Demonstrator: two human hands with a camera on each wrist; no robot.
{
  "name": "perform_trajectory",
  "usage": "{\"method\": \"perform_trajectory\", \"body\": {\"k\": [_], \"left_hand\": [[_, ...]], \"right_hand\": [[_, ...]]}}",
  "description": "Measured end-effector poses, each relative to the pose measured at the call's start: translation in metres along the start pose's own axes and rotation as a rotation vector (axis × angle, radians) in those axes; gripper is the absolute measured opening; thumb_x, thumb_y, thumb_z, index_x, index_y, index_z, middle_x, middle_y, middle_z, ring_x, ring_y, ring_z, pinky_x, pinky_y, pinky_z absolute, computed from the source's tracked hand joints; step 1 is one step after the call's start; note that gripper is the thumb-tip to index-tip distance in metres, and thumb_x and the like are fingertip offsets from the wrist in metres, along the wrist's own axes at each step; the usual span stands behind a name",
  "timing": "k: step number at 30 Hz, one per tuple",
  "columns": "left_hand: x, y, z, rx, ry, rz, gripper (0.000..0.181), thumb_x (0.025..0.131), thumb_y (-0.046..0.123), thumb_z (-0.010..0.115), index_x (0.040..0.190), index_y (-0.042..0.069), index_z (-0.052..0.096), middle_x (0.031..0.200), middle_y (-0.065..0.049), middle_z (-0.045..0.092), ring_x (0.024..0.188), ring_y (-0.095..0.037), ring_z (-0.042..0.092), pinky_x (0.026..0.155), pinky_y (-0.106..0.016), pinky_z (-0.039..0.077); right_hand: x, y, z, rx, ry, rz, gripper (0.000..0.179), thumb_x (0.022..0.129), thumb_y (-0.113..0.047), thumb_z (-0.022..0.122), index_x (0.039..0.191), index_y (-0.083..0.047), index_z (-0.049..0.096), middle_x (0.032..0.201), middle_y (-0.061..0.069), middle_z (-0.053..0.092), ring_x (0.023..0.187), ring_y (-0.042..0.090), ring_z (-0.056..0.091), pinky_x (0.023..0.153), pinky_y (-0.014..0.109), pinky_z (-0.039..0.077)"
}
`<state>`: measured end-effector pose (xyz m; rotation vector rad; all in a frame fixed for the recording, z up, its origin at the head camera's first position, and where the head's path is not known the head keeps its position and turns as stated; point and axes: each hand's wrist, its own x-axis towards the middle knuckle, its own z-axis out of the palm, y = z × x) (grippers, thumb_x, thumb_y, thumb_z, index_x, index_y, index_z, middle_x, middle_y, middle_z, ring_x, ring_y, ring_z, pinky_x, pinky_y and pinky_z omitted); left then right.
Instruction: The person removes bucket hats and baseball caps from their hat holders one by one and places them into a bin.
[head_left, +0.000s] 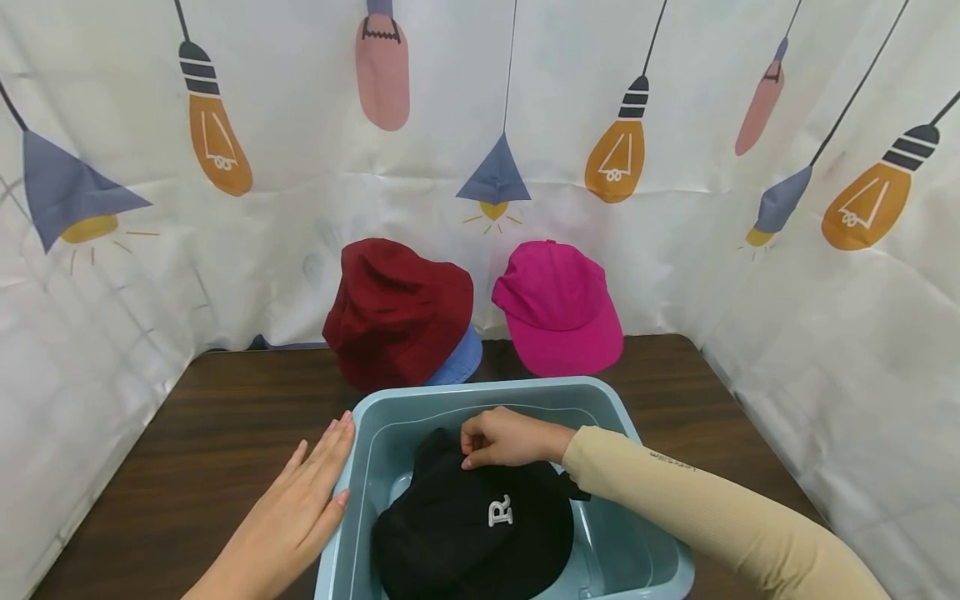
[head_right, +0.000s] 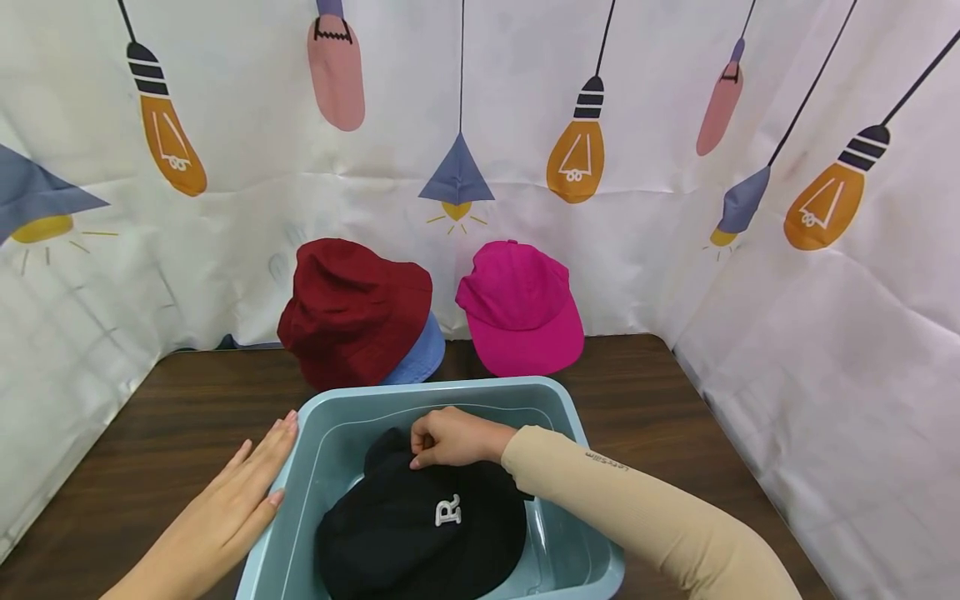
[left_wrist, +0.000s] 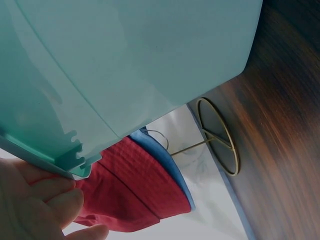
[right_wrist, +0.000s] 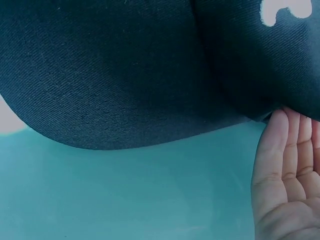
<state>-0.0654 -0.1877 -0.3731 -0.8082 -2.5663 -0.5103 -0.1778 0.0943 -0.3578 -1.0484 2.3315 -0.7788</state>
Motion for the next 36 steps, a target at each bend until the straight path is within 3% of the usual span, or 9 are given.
{"method": "perform_trajectory", "body": {"k": [14, 36], "left_hand": [[0.001, 0.001, 0.0, 0.011, -0.025, -0.025, 0.069, 0.094, 0.022, 0.057, 0.151, 0.002, 0.022, 0.154, -0.011, 0.027, 0.144, -0.011, 0.01, 0.111, -0.017, -0.006], [0.0, 0.001, -0.001, -0.01, -0.014, -0.017, 0.07, 0.093, 0.019, 0.058, 0.151, 0.002, 0.022, 0.154, -0.012, 0.027, 0.144, -0.016, 0.016, 0.111, -0.018, -0.005]], "right_hand": [[-0.001, 0.001, -0.007, 0.038, 0.004, -0.025, 0.011, 0.084, -0.008, 0.073, 0.083, -0.012, 0.062, 0.072, -0.009, 0.06, 0.06, 0.005, 0.053, 0.063, 0.02, 0.05], [-0.007, -0.005, -0.018, 0.118, 0.016, -0.066, 0.01, 0.084, -0.008, 0.072, 0.086, -0.013, 0.063, 0.076, -0.008, 0.062, 0.064, 0.008, 0.058, 0.066, 0.023, 0.051]]}}
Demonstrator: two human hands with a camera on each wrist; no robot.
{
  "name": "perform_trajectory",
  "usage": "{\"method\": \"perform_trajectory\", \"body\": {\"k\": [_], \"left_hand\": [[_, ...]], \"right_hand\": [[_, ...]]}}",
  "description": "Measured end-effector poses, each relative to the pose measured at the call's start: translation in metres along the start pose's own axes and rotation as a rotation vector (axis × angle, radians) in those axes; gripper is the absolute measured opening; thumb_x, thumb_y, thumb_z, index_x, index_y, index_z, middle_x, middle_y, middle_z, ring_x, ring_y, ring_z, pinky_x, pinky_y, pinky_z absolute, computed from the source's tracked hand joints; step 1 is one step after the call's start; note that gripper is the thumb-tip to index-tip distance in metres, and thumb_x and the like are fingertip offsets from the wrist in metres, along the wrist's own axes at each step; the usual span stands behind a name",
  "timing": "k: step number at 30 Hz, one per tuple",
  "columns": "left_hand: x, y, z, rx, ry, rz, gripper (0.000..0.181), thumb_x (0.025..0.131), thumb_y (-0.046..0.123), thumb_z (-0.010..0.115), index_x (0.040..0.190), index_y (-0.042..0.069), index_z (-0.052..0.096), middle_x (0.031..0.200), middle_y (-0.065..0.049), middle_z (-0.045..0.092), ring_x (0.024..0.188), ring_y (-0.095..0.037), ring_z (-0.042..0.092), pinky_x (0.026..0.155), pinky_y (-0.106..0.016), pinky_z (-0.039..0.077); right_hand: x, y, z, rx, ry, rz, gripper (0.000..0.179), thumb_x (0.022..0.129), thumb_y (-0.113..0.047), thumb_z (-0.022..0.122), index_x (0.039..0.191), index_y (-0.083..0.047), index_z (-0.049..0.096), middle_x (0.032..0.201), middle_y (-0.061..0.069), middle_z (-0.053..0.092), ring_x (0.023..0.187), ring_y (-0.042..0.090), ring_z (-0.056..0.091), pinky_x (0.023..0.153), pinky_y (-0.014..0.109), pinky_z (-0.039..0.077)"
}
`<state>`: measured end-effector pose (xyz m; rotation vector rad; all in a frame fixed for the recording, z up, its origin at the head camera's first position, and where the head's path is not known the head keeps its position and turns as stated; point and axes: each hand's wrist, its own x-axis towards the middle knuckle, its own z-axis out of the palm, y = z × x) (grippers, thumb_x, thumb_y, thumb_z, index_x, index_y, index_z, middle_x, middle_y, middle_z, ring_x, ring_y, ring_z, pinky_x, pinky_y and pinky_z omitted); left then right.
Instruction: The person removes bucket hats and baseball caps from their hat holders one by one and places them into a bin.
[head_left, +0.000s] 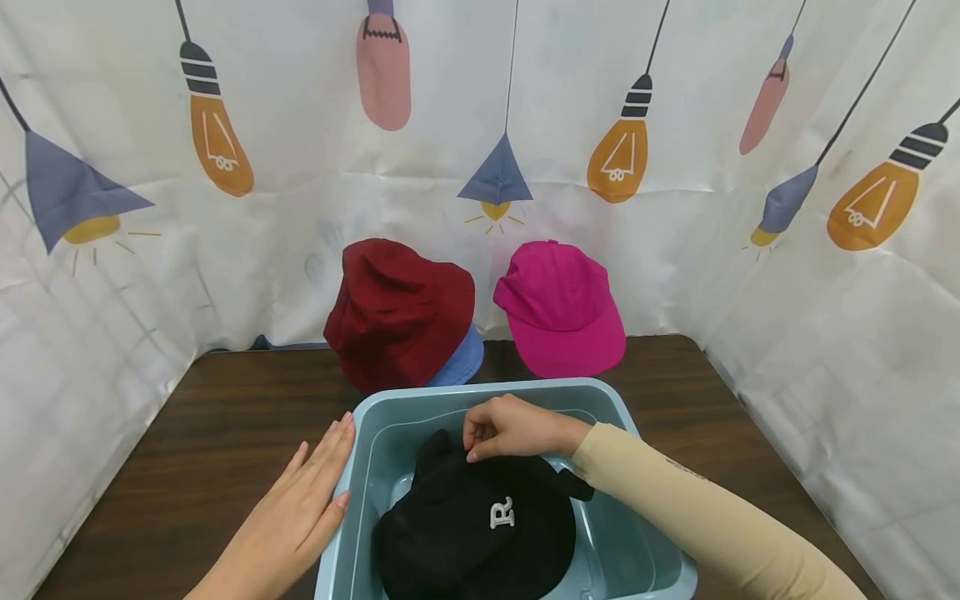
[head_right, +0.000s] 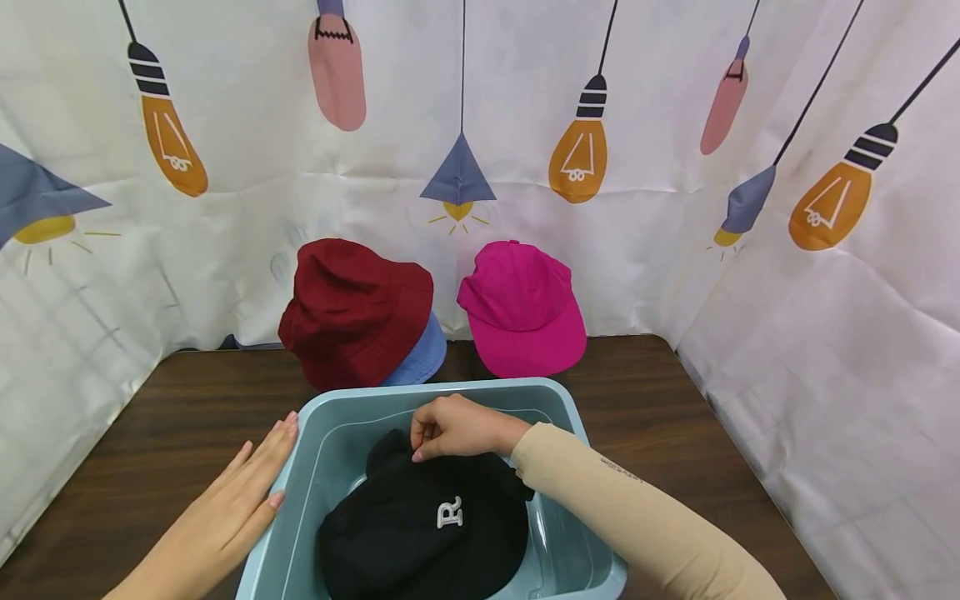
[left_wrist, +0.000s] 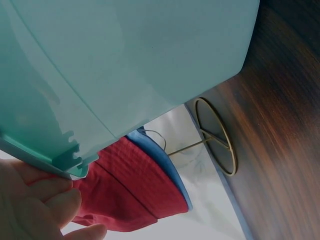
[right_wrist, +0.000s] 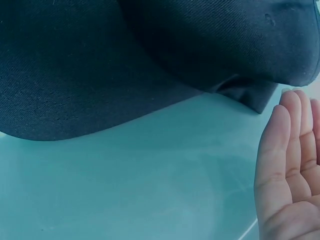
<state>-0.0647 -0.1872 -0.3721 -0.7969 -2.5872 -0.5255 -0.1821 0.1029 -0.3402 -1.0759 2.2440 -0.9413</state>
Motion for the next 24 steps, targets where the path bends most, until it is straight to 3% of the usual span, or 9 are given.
{"method": "perform_trajectory", "body": {"k": [24], "left_hand": [[-0.001, 0.001, 0.0, 0.028, -0.002, 0.001, 0.069, 0.093, 0.02, 0.057, 0.15, 0.001, 0.024, 0.154, -0.012, 0.028, 0.144, -0.015, 0.015, 0.112, -0.02, -0.004]], "right_hand": [[-0.02, -0.011, -0.008, 0.066, 0.093, -0.101, 0.014, 0.085, -0.007, 0.071, 0.095, -0.001, 0.064, 0.084, -0.004, 0.063, 0.072, 0.007, 0.062, 0.073, 0.026, 0.054]]}}
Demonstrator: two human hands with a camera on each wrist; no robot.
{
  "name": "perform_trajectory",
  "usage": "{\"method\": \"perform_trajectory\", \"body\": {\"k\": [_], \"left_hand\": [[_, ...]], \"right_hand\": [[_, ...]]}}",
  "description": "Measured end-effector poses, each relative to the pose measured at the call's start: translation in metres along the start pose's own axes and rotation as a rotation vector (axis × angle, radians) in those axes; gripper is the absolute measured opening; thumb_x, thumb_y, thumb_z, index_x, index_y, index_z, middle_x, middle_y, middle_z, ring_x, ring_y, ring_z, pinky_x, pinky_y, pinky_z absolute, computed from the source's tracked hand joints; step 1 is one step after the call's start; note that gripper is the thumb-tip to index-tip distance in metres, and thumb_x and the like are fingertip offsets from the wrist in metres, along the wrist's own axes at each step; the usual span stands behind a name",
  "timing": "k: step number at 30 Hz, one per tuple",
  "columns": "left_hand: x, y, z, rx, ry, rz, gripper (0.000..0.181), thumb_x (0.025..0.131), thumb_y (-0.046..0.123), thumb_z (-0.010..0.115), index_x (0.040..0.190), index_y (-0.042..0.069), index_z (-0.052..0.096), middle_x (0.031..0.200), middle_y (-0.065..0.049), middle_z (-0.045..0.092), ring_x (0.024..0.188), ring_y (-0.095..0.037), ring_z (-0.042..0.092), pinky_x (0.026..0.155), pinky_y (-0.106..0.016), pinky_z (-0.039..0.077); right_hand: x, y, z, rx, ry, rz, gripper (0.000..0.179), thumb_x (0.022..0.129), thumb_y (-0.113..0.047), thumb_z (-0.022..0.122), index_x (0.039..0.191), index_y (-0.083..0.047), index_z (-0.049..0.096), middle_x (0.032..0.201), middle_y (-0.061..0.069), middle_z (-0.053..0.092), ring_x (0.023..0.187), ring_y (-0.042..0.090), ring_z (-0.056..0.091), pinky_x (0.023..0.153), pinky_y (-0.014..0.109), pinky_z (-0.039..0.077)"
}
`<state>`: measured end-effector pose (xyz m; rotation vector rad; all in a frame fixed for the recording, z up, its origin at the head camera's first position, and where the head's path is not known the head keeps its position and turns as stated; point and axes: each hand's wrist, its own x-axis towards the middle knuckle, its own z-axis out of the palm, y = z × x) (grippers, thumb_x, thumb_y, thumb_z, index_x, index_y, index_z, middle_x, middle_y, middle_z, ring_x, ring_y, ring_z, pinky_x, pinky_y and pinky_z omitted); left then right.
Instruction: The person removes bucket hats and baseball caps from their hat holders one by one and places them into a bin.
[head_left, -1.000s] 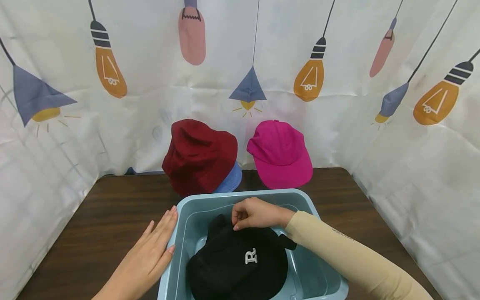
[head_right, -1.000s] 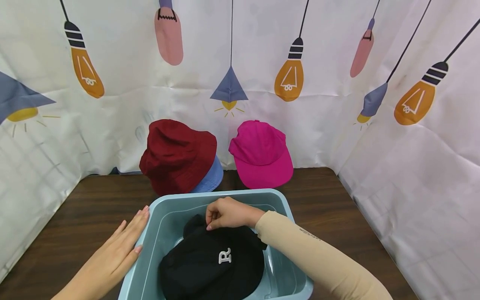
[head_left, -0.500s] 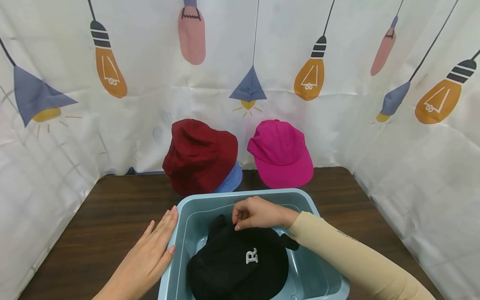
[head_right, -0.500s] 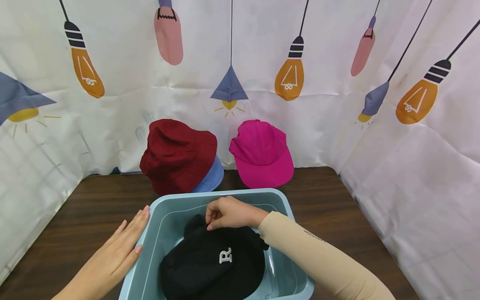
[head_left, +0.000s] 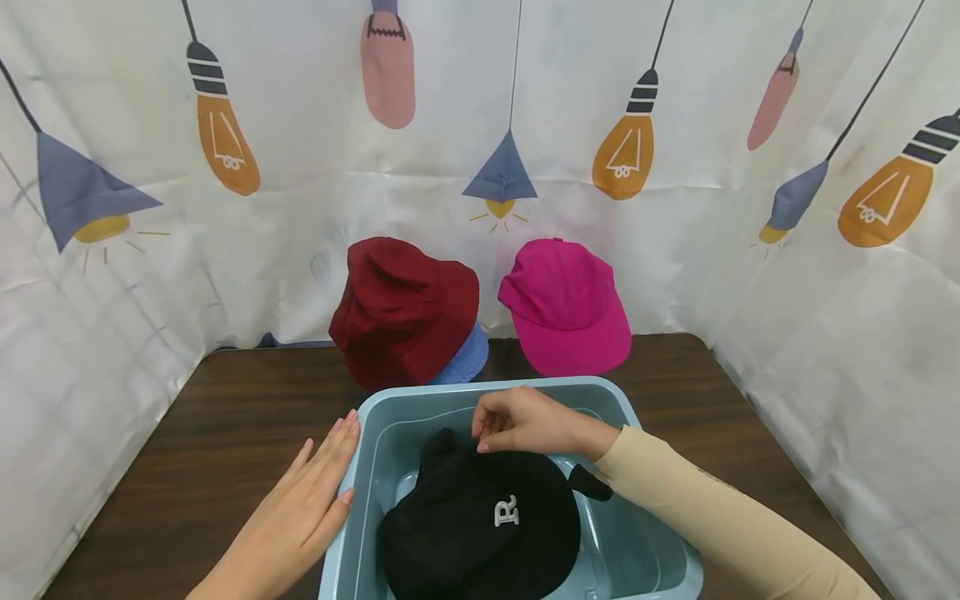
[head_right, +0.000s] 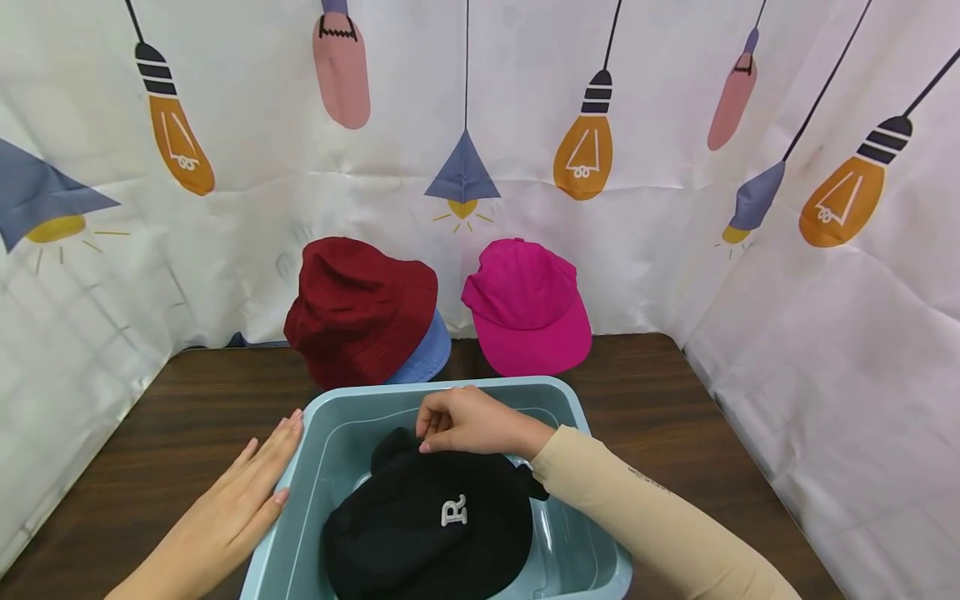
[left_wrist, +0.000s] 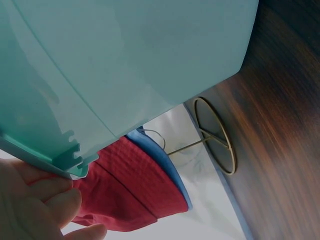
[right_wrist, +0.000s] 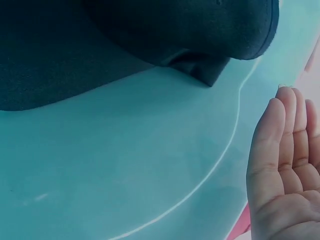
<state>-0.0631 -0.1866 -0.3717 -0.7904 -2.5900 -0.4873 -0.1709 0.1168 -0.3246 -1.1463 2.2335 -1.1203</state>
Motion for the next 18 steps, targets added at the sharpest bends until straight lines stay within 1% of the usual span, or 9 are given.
{"method": "perform_trajectory", "body": {"k": [4, 11, 15, 18], "left_hand": [[0.0, 0.001, -0.001, -0.003, 0.0, 0.0, 0.069, 0.093, 0.02, 0.058, 0.15, 0.0, 0.024, 0.154, -0.012, 0.028, 0.143, -0.016, 0.017, 0.112, -0.019, -0.004], [0.0, 0.0, -0.001, -0.009, -0.008, -0.005, 0.069, 0.094, 0.02, 0.057, 0.15, 0.0, 0.023, 0.154, -0.013, 0.028, 0.144, -0.014, 0.014, 0.111, -0.018, -0.005], [0.0, 0.0, 0.0, -0.008, -0.007, -0.004, 0.069, 0.094, 0.02, 0.057, 0.15, 0.001, 0.023, 0.154, -0.012, 0.027, 0.144, -0.012, 0.012, 0.111, -0.018, -0.005], [0.0, -0.001, 0.0, -0.015, 0.002, 0.005, 0.069, 0.093, 0.018, 0.057, 0.15, 0.001, 0.023, 0.154, -0.012, 0.027, 0.144, -0.013, 0.014, 0.112, -0.018, -0.004]], "right_hand": [[-0.001, -0.003, -0.002, -0.012, 0.015, 0.008, 0.013, 0.085, -0.008, 0.071, 0.095, -0.002, 0.064, 0.084, -0.004, 0.063, 0.073, 0.007, 0.062, 0.073, 0.026, 0.054], [-0.01, -0.011, -0.013, -0.035, 0.076, 0.016, 0.013, 0.085, -0.007, 0.071, 0.095, -0.003, 0.064, 0.087, -0.003, 0.064, 0.077, 0.009, 0.064, 0.075, 0.026, 0.054], [-0.015, -0.011, -0.019, -0.05, 0.105, 0.017, 0.013, 0.084, -0.005, 0.071, 0.094, -0.004, 0.064, 0.087, -0.003, 0.065, 0.078, 0.009, 0.064, 0.075, 0.027, 0.054], [-0.018, -0.009, -0.023, -0.054, 0.122, 0.023, 0.014, 0.084, -0.005, 0.072, 0.095, -0.002, 0.064, 0.087, -0.003, 0.065, 0.077, 0.01, 0.065, 0.074, 0.028, 0.054]]}}
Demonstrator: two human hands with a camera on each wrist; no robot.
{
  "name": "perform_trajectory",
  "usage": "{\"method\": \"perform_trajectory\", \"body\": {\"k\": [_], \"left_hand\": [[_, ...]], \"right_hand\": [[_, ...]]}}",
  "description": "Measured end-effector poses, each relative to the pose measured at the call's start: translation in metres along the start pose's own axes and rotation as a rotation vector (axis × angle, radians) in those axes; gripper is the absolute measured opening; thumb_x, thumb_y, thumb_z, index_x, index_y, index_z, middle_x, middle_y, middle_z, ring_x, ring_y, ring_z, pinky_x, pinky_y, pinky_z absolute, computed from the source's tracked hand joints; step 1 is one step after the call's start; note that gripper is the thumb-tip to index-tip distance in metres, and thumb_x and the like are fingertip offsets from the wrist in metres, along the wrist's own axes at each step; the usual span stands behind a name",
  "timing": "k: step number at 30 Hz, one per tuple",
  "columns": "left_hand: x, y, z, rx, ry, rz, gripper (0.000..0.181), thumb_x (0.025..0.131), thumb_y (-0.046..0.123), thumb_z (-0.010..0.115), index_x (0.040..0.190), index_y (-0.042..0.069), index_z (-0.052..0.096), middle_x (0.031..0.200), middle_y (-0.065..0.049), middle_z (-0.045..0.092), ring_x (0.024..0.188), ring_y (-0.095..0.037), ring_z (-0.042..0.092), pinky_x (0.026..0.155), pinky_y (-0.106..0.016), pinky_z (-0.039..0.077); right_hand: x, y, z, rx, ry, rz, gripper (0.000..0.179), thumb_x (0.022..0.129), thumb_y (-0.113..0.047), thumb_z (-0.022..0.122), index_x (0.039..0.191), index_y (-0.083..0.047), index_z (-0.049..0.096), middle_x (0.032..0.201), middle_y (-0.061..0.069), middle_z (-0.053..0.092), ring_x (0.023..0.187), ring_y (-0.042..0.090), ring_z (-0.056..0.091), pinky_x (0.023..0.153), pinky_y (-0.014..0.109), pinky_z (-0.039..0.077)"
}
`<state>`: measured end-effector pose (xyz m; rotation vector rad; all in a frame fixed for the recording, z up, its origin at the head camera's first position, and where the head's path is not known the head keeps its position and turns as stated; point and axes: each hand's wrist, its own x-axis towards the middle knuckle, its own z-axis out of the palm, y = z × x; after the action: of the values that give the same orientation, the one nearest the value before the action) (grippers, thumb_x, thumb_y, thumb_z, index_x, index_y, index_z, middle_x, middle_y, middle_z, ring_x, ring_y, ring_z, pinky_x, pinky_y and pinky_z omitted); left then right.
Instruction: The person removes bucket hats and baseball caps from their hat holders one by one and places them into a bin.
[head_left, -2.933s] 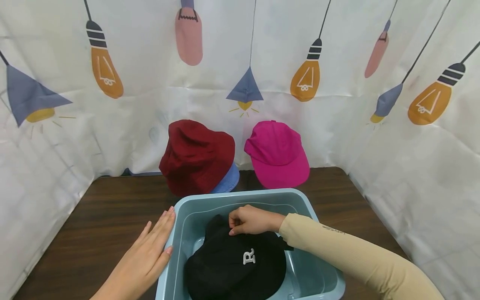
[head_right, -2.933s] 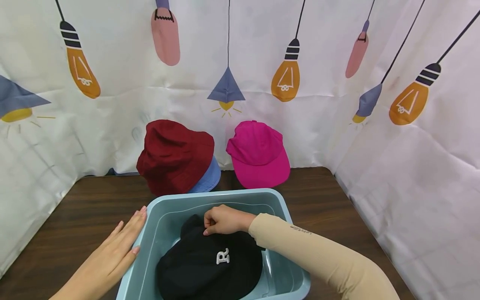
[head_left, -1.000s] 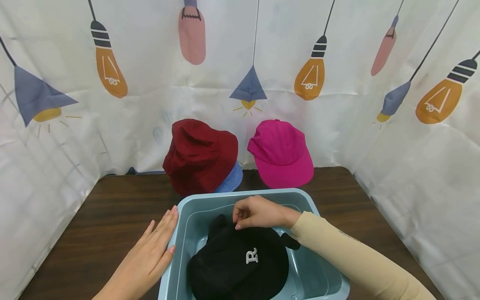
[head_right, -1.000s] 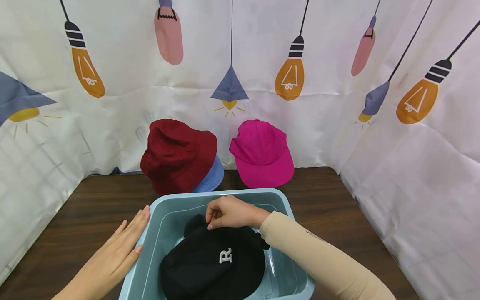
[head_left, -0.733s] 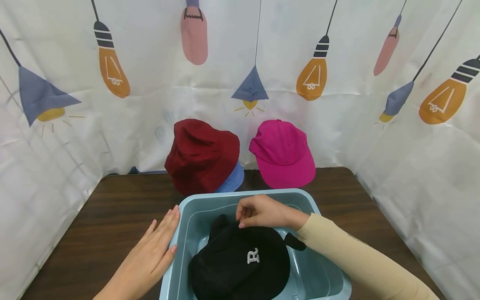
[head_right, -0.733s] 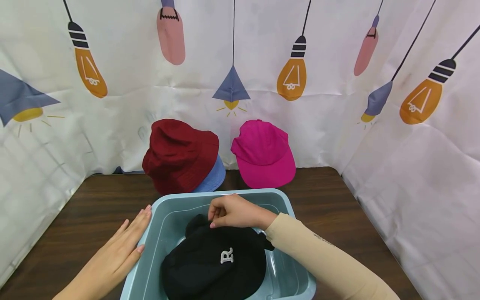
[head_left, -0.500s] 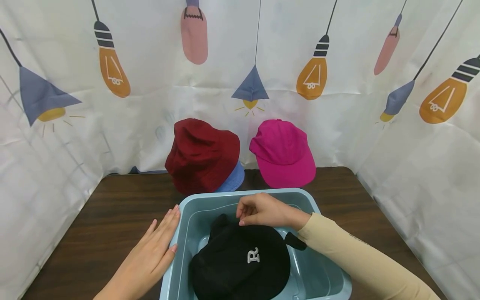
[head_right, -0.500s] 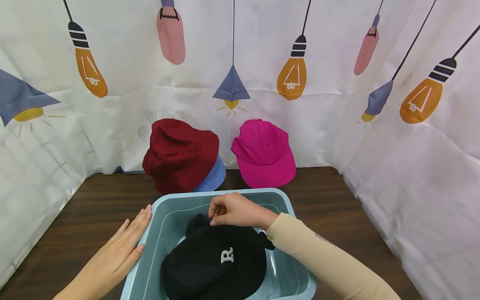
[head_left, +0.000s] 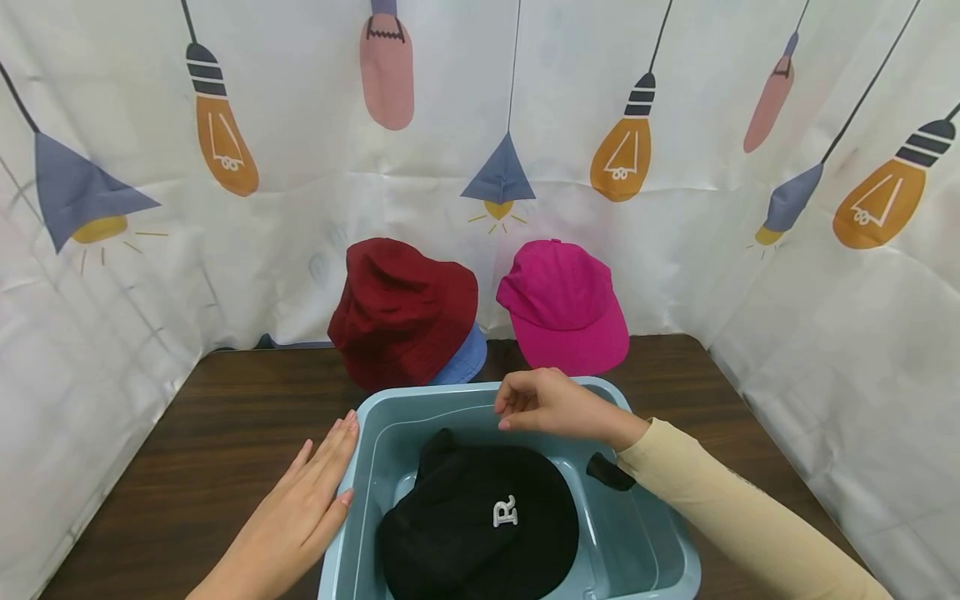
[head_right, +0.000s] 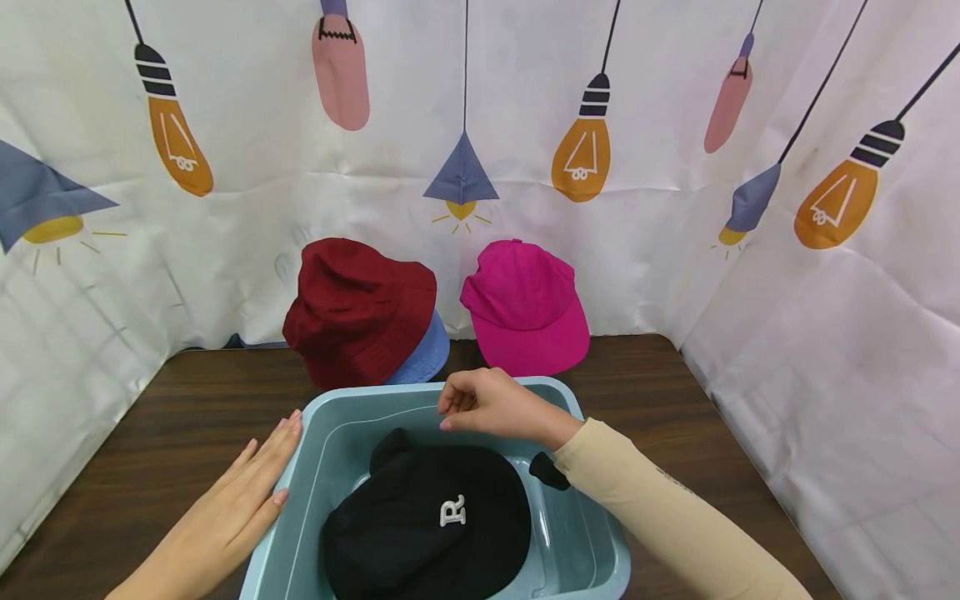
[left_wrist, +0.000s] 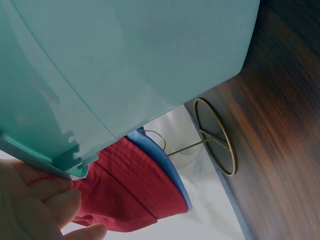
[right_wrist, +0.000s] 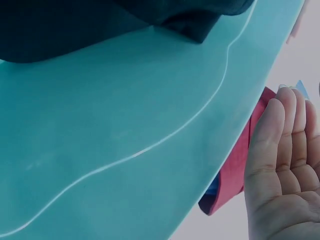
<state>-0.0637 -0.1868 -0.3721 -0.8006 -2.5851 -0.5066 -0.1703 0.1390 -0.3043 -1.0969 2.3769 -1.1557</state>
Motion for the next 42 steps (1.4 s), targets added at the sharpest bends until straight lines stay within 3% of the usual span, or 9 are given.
{"method": "perform_trajectory", "body": {"k": [6, 19, 30, 35, 42], "left_hand": [[-0.001, 0.0, 0.001, -0.005, 0.006, 0.004, 0.069, 0.093, 0.017, 0.058, 0.15, 0.0, 0.023, 0.154, -0.012, 0.027, 0.143, -0.017, 0.018, 0.112, -0.019, -0.003], [-0.002, 0.0, 0.001, 0.004, 0.013, -0.007, 0.068, 0.092, 0.017, 0.058, 0.149, 0.0, 0.025, 0.155, -0.012, 0.026, 0.144, -0.011, 0.013, 0.112, -0.018, -0.004], [-0.002, 0.0, 0.001, 0.002, 0.015, -0.01, 0.068, 0.092, 0.016, 0.058, 0.15, 0.001, 0.025, 0.154, -0.012, 0.027, 0.144, -0.011, 0.014, 0.112, -0.018, -0.003], [-0.001, 0.0, 0.0, 0.013, 0.018, 0.01, 0.068, 0.092, 0.018, 0.058, 0.149, 0.0, 0.025, 0.154, -0.013, 0.027, 0.143, -0.019, 0.02, 0.112, -0.019, -0.004], [-0.001, 0.0, -0.001, 0.026, 0.007, 0.005, 0.068, 0.093, 0.019, 0.057, 0.15, 0.0, 0.024, 0.154, -0.012, 0.027, 0.143, -0.017, 0.018, 0.112, -0.019, -0.004]], "right_hand": [[-0.004, 0.004, -0.005, 0.0, 0.024, -0.017, 0.016, 0.084, -0.007, 0.071, 0.096, -0.001, 0.064, 0.088, -0.002, 0.066, 0.077, 0.01, 0.065, 0.074, 0.029, 0.055], [-0.009, 0.003, -0.017, -0.018, 0.064, 0.014, 0.016, 0.084, -0.007, 0.072, 0.096, -0.001, 0.064, 0.087, -0.001, 0.066, 0.078, 0.014, 0.065, 0.073, 0.029, 0.055], [-0.012, 0.001, -0.027, -0.019, 0.084, 0.032, 0.014, 0.084, -0.007, 0.071, 0.095, -0.003, 0.064, 0.084, 0.0, 0.066, 0.077, 0.032, 0.065, 0.07, 0.03, 0.055], [-0.013, 0.003, -0.031, 0.004, 0.101, 0.046, 0.012, 0.085, -0.008, 0.07, 0.094, -0.004, 0.063, 0.083, 0.001, 0.066, 0.077, 0.034, 0.064, 0.07, 0.031, 0.055], [-0.013, 0.006, -0.037, 0.005, 0.119, 0.045, 0.012, 0.085, -0.008, 0.07, 0.094, -0.003, 0.064, 0.084, 0.002, 0.066, 0.078, 0.035, 0.065, 0.072, 0.031, 0.055]]}}
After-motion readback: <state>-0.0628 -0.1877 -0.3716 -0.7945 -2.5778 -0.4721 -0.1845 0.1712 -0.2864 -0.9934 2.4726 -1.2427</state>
